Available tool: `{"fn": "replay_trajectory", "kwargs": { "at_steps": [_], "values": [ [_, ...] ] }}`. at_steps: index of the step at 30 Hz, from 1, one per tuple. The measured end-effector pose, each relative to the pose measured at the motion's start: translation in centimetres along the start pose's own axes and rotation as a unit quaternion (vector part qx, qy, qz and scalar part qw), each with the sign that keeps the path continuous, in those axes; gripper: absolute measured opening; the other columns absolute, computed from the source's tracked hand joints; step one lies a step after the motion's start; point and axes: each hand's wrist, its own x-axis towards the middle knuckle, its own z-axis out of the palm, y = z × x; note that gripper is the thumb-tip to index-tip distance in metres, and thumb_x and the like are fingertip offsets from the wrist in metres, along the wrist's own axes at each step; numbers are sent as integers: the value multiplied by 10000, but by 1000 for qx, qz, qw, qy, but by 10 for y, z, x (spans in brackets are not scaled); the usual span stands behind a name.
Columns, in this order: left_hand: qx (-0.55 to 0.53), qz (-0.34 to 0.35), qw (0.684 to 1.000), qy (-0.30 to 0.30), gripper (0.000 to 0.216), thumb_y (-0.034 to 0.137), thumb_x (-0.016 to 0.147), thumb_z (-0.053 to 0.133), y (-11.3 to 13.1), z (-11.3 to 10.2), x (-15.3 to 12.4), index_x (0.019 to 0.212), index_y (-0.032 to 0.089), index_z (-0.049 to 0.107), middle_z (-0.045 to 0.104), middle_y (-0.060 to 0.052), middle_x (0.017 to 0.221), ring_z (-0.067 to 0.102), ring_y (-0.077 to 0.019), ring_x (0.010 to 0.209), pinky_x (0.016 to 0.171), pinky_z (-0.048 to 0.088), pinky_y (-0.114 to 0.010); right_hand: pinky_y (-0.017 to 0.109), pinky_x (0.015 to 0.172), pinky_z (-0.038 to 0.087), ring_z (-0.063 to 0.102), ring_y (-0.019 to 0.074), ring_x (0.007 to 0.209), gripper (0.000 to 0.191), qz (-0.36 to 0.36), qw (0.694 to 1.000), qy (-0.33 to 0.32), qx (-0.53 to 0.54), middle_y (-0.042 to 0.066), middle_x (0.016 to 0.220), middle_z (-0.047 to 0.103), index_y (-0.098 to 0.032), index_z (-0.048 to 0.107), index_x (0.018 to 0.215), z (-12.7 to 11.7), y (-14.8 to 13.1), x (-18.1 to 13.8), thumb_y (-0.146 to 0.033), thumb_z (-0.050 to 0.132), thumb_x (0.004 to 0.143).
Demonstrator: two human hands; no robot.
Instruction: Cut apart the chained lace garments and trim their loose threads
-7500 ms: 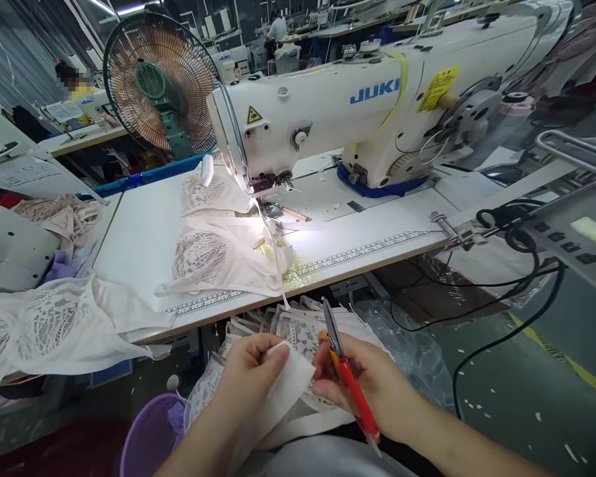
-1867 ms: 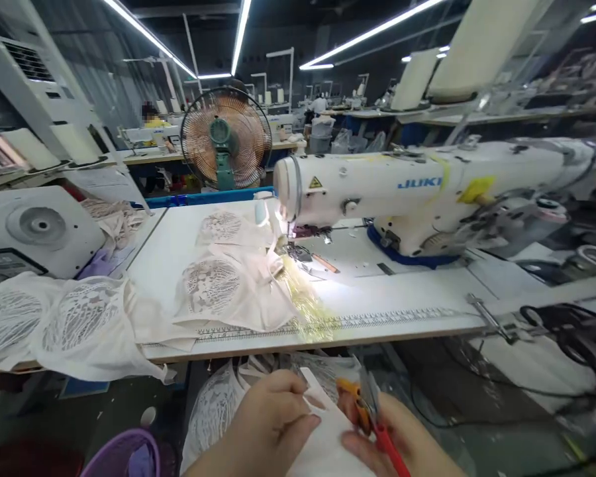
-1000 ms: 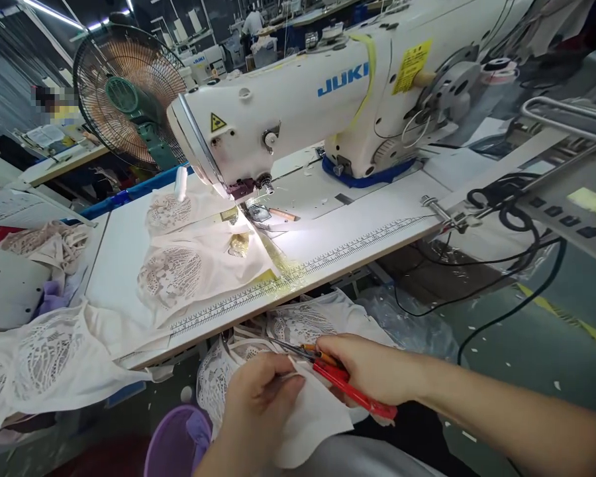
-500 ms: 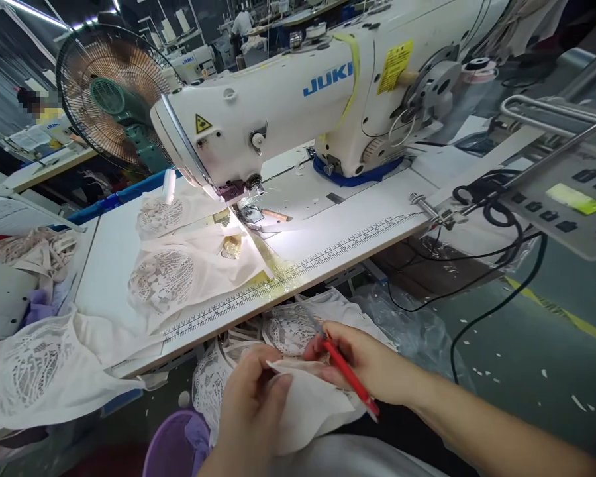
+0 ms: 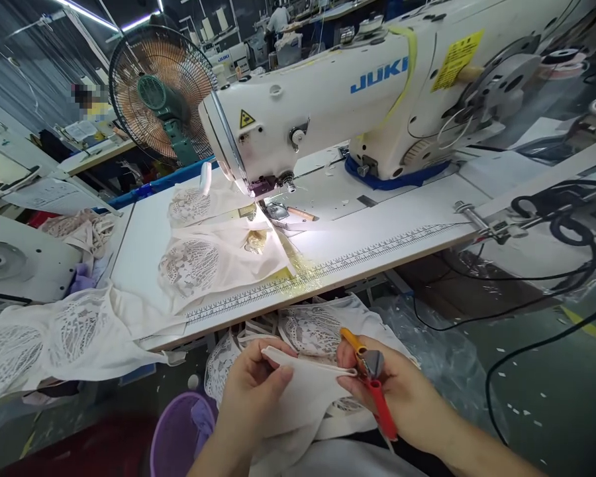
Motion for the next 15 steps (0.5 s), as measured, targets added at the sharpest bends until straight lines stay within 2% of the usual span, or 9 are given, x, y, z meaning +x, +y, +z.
{"fn": "replay_trajectory", "kwargs": {
  "at_steps": [3,6,8,9,10,11,12,14,15],
  "values": [
    [-37,16,998,40,257,336,651,777,-3,3,-1,732,147,623,560,5,733,460,-82,619,543,353,-171,261,539,395,435,151,632,191,-10,1000,-9,11,-12,694,450,-219,481,764,3,-2,-2,-374,580,811],
    [-19,61,996,65,226,300,723,721,-9,2,-1,702,171,537,562,13,737,489,-84,616,543,389,-171,267,550,388,432,150,628,178,-29,999,-1,19,-12,678,452,-214,468,749,6,-5,-2,-348,564,818],
    [51,118,989,78,134,251,791,647,-12,-2,-1,830,211,525,576,10,776,535,-106,653,578,444,-197,265,548,380,425,144,619,162,-38,999,2,23,-11,679,457,-211,463,741,7,-6,-2,-319,558,818],
    [115,166,975,89,171,216,809,616,-12,-4,-1,951,235,522,584,-1,819,561,-125,702,618,476,-224,262,542,375,419,140,609,155,-38,999,4,23,-12,675,459,-211,461,740,7,-6,-2,-304,559,814],
    [198,229,947,104,294,176,811,600,-10,-6,-1,1077,250,499,586,-22,892,582,-149,782,677,501,-264,259,532,370,413,136,597,148,-36,999,7,22,-15,666,457,-210,460,740,7,-7,-2,-292,564,806],
    [289,302,901,117,418,130,797,599,-5,-7,-2,1173,254,467,574,-54,992,585,-179,887,753,511,-312,255,522,364,405,133,585,144,-34,999,11,16,-20,653,453,-208,462,741,7,-7,-2,-281,575,793],
    [376,372,841,112,501,82,773,603,0,-7,-2,1223,244,453,544,-87,1096,563,-212,997,836,498,-363,251,510,357,394,127,569,146,-29,999,12,9,-25,643,446,-205,464,743,7,-7,-2,-273,588,779],
    [500,470,727,34,500,27,739,600,14,-2,-4,1197,201,497,507,-121,1200,494,-264,1138,981,412,-456,242,488,350,378,114,542,153,-12,1000,4,-4,-33,635,432,-199,468,747,6,-9,-3,-260,607,755],
    [533,483,693,-29,443,31,745,589,20,3,-4,1157,182,524,535,-120,1181,490,-273,1146,1017,369,-486,238,479,349,370,108,531,156,-5,1000,-2,-8,-38,634,422,-197,465,746,6,-9,-3,-254,610,747]
  ]
}}
